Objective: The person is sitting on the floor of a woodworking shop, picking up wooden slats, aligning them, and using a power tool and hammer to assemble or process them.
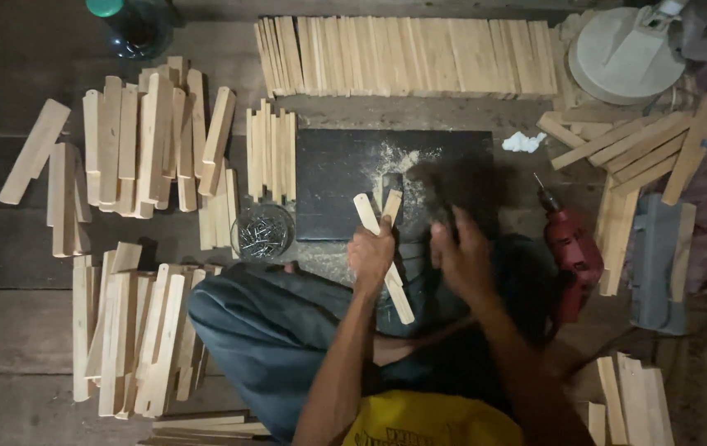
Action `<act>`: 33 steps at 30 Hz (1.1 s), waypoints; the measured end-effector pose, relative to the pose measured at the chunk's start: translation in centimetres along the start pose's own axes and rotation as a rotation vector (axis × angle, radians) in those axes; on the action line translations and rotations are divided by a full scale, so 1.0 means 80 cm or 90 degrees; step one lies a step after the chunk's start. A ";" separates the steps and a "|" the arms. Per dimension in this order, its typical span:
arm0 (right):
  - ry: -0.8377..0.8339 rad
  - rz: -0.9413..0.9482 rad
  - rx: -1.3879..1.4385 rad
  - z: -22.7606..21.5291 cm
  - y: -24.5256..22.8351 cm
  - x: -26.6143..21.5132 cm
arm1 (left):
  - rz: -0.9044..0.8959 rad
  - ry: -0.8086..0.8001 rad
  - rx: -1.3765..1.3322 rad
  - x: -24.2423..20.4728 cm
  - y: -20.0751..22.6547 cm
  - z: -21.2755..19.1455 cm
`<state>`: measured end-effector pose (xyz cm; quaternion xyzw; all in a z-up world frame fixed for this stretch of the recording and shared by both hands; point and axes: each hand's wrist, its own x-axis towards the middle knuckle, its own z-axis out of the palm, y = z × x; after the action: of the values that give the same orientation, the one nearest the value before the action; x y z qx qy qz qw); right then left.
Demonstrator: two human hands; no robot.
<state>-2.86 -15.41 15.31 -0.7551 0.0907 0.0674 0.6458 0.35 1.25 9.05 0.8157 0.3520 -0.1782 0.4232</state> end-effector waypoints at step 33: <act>0.148 0.136 0.033 0.068 0.102 -0.059 | 0.149 -0.433 -0.584 -0.023 -0.081 -0.113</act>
<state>-9.22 -10.97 7.66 -0.7269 0.2461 0.0453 0.6395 -5.71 10.42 11.69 0.4795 0.1453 -0.2116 0.8392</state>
